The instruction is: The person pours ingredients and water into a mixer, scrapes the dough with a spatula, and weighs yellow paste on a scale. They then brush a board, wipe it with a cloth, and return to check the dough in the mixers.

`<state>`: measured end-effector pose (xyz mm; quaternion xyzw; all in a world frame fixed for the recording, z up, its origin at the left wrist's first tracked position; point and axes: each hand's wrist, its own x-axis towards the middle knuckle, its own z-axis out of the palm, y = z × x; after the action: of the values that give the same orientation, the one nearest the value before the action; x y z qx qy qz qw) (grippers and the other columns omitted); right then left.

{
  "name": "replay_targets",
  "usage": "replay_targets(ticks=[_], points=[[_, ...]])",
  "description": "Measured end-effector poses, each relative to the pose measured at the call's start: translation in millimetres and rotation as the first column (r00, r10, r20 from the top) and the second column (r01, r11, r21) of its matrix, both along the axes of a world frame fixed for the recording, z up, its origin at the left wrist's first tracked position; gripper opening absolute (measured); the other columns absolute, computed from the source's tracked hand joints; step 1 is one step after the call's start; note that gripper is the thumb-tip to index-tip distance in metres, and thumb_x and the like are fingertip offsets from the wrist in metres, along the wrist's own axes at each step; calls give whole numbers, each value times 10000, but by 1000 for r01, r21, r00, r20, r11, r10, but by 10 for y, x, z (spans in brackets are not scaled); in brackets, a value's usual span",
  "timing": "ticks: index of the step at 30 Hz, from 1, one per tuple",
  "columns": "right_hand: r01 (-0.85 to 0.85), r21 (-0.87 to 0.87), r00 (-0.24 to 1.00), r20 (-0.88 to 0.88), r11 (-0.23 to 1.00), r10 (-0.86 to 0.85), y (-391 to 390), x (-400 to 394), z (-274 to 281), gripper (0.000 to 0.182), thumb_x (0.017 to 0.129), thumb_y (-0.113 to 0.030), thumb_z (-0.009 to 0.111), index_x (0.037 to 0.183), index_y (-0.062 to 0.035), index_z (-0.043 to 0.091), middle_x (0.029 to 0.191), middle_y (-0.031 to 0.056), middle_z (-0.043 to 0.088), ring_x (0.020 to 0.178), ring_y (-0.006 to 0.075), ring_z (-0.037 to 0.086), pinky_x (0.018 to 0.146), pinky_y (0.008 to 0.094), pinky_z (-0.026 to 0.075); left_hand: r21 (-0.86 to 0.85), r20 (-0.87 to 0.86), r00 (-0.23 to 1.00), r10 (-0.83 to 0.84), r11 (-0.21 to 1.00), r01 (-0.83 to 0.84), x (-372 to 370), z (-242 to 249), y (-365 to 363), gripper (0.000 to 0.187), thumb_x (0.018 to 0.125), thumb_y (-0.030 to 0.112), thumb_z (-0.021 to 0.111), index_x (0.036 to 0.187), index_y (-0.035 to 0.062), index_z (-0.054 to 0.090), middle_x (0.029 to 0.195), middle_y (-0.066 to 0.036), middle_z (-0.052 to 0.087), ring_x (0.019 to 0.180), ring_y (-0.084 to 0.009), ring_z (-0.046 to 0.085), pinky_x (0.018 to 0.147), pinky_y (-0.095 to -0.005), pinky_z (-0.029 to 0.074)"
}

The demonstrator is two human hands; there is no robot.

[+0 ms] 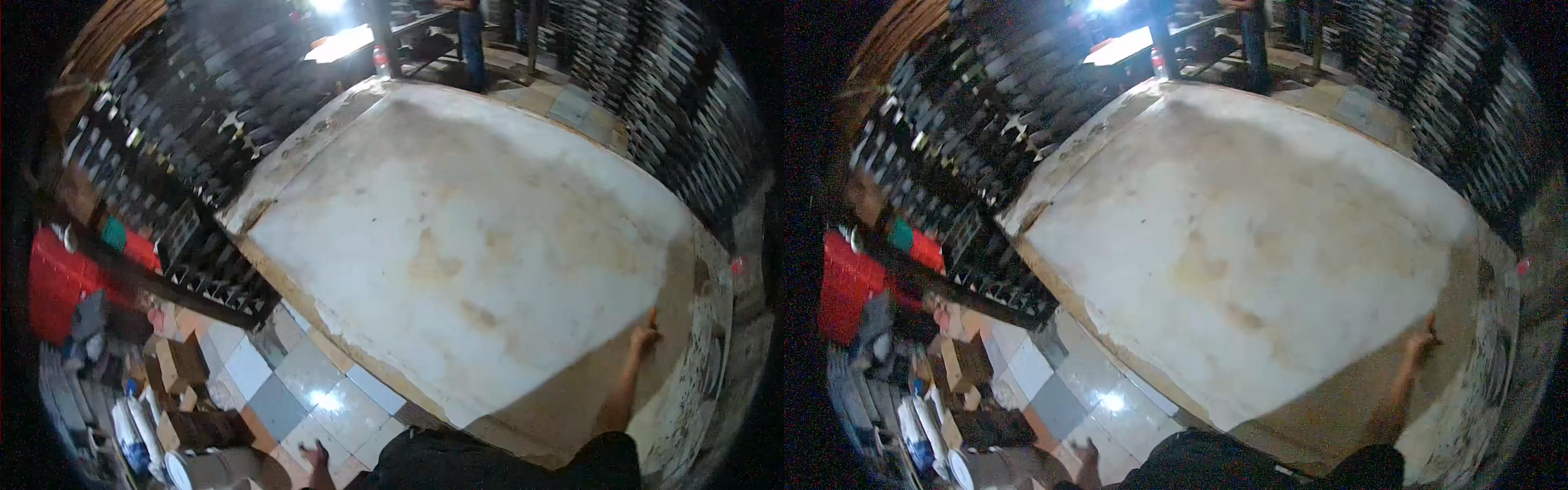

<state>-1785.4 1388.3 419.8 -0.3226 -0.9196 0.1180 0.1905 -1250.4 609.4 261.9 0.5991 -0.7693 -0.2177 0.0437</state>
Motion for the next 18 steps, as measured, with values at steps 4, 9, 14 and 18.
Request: replay_targets(ticks=[4,9,14,18], points=[[-512,-282,819,-445,811,362,-1993,-1122,-470,261,816,-119,489,1071,-65,486,1006,79,505,880,206,519,729,306,426,-200,-196,958,-211,965,172,-591,65,-371,708,818,351,546,1220,-130,216,1217,-283,296,1140,-393,293,988,-423,218],[-942,-286,322,-642,173,696,-4705,-363,336,257,721,-25,575,959,-75,490,858,41,530,812,127,496,733,272,414,50,-451,892,-10,998,36,-1113,1159,74,589,794,277,593,1173,-82,319,1150,-252,385,1069,-345,398,928,-395,303],[-739,-662,472,-378,124,797,-3549,-265,-327,207,739,-98,606,937,-54,568,784,14,551,731,120,510,646,252,418,-194,-259,964,-51,981,0,302,-55,292,597,744,195,635,1172,-43,292,1070,-261,419,1010,-344,433,881,-420,340],[-617,-418,782,-231,667,579,-1567,-355,130,180,776,-123,590,944,-61,568,795,18,543,692,128,518,595,265,440,123,-242,935,260,964,-236,1299,-47,984,606,765,205,621,1169,-58,254,1043,-275,445,1015,-319,446,864,-428,355]])
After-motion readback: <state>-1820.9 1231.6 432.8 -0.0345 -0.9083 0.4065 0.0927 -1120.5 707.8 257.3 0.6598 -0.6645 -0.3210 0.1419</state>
